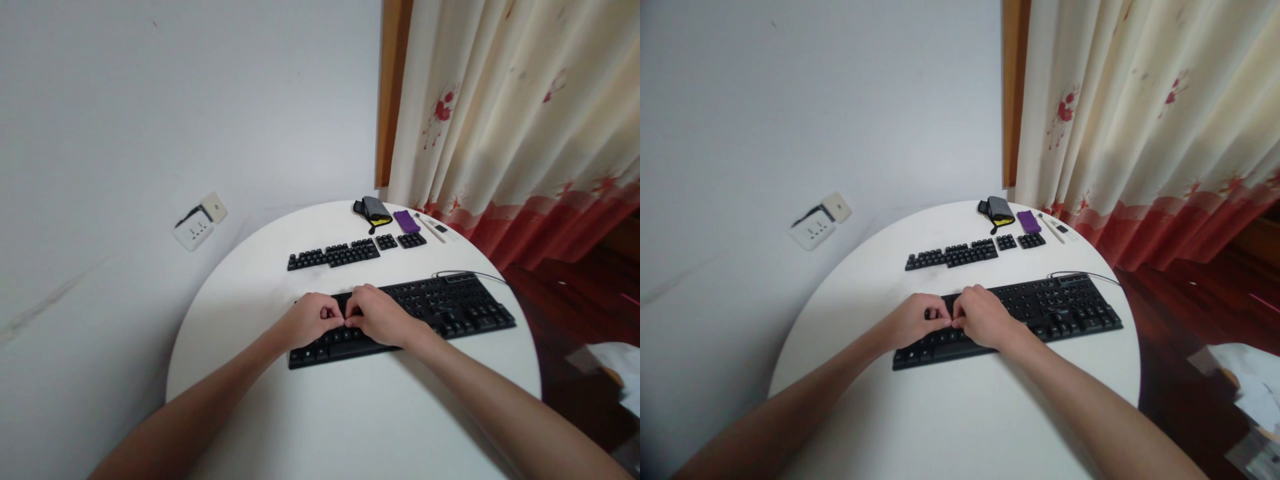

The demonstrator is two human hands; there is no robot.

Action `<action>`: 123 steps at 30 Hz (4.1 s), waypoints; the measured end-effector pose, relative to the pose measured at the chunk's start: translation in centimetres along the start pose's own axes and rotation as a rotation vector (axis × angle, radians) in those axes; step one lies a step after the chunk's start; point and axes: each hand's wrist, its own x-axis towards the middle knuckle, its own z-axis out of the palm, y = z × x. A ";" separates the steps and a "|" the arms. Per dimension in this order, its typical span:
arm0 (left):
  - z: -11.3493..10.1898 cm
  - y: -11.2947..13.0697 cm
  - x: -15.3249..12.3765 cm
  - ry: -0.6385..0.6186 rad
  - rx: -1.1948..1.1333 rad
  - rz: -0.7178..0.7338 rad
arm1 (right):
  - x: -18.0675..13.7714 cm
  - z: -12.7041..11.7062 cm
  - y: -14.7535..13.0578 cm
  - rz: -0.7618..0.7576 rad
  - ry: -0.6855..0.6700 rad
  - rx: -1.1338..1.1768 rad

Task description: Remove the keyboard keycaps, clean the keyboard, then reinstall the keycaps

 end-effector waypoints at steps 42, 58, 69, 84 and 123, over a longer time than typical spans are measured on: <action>0.0 -1.1 0.8 -0.013 0.082 -0.015 | 0.7 -0.2 1.1 0.065 -0.019 -0.067; -0.6 -1.7 2.2 0.348 0.041 0.070 | 0.4 -0.1 1.1 0.077 -0.006 -0.041; -1.3 -4.3 8.0 0.434 0.544 0.135 | 0.4 -0.3 0.5 0.063 0.026 -0.109; 0.0 -4.9 7.9 0.408 0.584 0.177 | 0.3 -0.8 0.1 0.111 -0.024 -0.072; -1.8 -0.3 4.5 0.378 0.169 0.308 | 1.8 -0.8 2.4 0.059 0.359 0.314</action>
